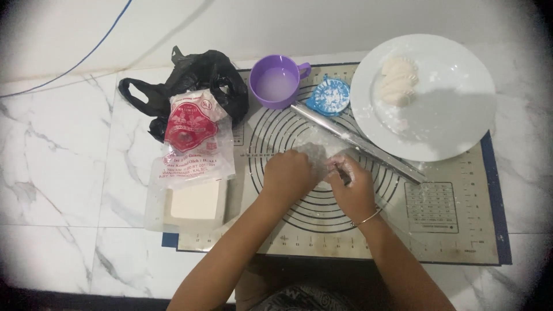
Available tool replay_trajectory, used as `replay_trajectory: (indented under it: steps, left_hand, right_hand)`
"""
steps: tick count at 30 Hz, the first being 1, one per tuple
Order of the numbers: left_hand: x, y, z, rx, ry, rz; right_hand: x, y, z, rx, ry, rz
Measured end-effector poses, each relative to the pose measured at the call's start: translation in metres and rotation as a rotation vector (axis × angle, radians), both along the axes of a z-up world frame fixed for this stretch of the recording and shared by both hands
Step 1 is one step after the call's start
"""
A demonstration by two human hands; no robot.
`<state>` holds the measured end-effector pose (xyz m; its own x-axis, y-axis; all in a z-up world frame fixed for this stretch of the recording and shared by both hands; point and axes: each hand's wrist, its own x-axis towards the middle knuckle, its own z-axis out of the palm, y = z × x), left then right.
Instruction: Kneading and shaping a small ball of dough on a silicone mat
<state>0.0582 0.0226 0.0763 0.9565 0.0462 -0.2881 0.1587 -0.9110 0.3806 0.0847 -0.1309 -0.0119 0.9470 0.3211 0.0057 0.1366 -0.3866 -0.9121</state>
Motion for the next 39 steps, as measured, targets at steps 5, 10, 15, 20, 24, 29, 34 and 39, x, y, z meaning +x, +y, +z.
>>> replay_trajectory:
  steps: [5, 10, 15, 20, 24, 29, 34, 39]
  left_hand:
    - [0.004, 0.003, -0.011, -0.047, 0.024, 0.051]
    - [0.007, 0.006, -0.03, -0.038, 0.003, 0.057]
    - [0.009, 0.005, -0.045, 0.02, -0.026, 0.059]
    - [0.007, 0.003, -0.04, 0.03, -0.068, 0.053]
    - [0.005, 0.0, -0.045, 0.042, -0.125, 0.077]
    - [0.002, 0.001, -0.047, 0.018, -0.173, 0.089]
    - [0.001, -0.001, -0.05, 0.048, -0.209, 0.112]
    - [0.004, 0.004, -0.074, 0.249, -0.277, -0.024]
  right_hand:
    - [-0.001, -0.001, -0.002, 0.007, -0.003, 0.018]
    - [-0.003, 0.001, -0.001, 0.004, 0.0, 0.02]
    - [-0.005, 0.003, -0.001, 0.004, 0.066, 0.029]
    - [-0.005, 0.005, 0.002, -0.011, 0.056, 0.023]
    - [-0.004, 0.004, -0.002, -0.023, 0.033, 0.015]
    - [-0.004, 0.004, -0.006, -0.014, 0.027, 0.019]
    - [-0.004, 0.004, -0.008, 0.013, 0.045, 0.017]
    - [-0.005, 0.01, 0.006, -0.004, 0.013, 0.028]
